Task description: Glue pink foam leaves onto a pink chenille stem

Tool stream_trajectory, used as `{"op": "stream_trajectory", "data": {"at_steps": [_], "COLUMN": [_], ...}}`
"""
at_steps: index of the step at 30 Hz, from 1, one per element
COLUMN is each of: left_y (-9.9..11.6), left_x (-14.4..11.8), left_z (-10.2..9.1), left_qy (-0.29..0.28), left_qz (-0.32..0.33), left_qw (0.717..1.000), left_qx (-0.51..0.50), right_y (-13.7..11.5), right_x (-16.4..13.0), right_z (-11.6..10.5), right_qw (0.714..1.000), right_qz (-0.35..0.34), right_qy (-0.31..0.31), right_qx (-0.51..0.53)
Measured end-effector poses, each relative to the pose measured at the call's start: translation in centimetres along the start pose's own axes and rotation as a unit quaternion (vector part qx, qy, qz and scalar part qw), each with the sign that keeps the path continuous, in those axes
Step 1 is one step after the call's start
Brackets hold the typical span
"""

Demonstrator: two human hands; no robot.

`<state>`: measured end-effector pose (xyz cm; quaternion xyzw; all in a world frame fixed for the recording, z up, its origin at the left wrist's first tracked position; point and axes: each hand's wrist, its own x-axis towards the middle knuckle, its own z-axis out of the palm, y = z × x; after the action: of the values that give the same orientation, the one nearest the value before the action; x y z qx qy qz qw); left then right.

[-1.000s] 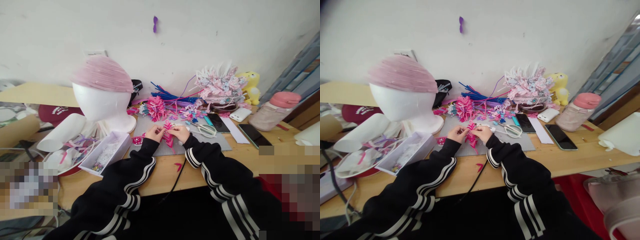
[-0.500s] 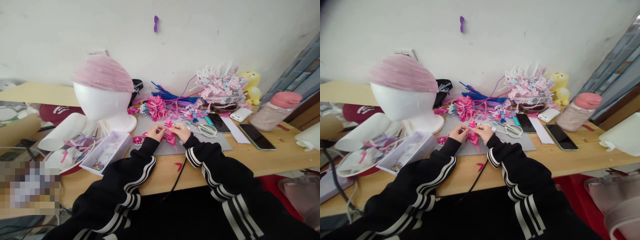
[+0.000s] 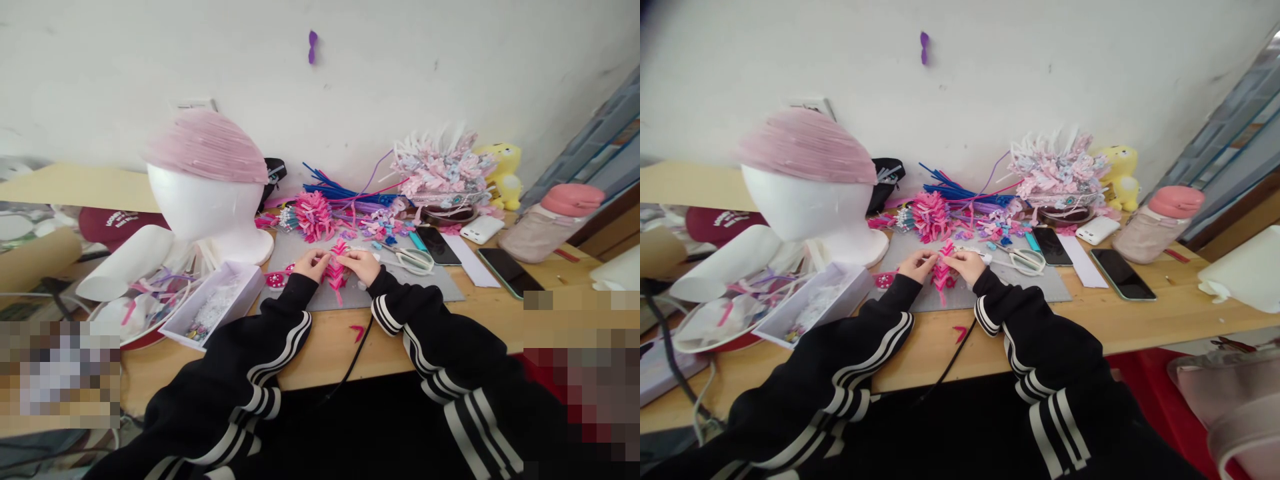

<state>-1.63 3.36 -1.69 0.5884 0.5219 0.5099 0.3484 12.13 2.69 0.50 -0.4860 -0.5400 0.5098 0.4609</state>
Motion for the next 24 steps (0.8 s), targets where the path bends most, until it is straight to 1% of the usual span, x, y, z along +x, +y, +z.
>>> {"op": "stream_trajectory", "data": {"at_steps": [3, 8, 13, 16, 20, 24], "left_y": [-0.7, -1.0, -0.5, -0.1, 0.5, 0.8], "left_x": [0.3, 0.6, 0.4, 0.3, 0.2, 0.0], "left_z": [0.3, 0.3, 0.2, 0.0, -0.2, -0.1], "left_qy": [-0.025, -0.033, -0.043, -0.045, -0.062, -0.083], "left_qz": [-0.012, -0.040, -0.037, -0.036, -0.044, -0.037], "left_qw": [0.999, 0.996, 0.994, 0.994, 0.986, 0.979], "left_qx": [-0.041, -0.077, -0.095, -0.098, -0.150, -0.183], "right_y": [0.1, 0.1, 0.0, 0.3, 0.8, 0.9], "right_x": [0.1, 0.1, 0.0, 0.1, 0.5, 0.7], "right_z": [0.0, -0.1, -0.1, -0.1, -0.3, -0.2], "right_qw": [1.000, 1.000, 1.000, 1.000, 0.999, 0.996], "right_qz": [-0.002, 0.006, 0.003, 0.006, -0.003, -0.011], "right_qy": [0.004, 0.007, -0.008, -0.007, 0.003, 0.008], "right_qx": [0.007, 0.008, -0.004, 0.002, 0.036, 0.091]}}
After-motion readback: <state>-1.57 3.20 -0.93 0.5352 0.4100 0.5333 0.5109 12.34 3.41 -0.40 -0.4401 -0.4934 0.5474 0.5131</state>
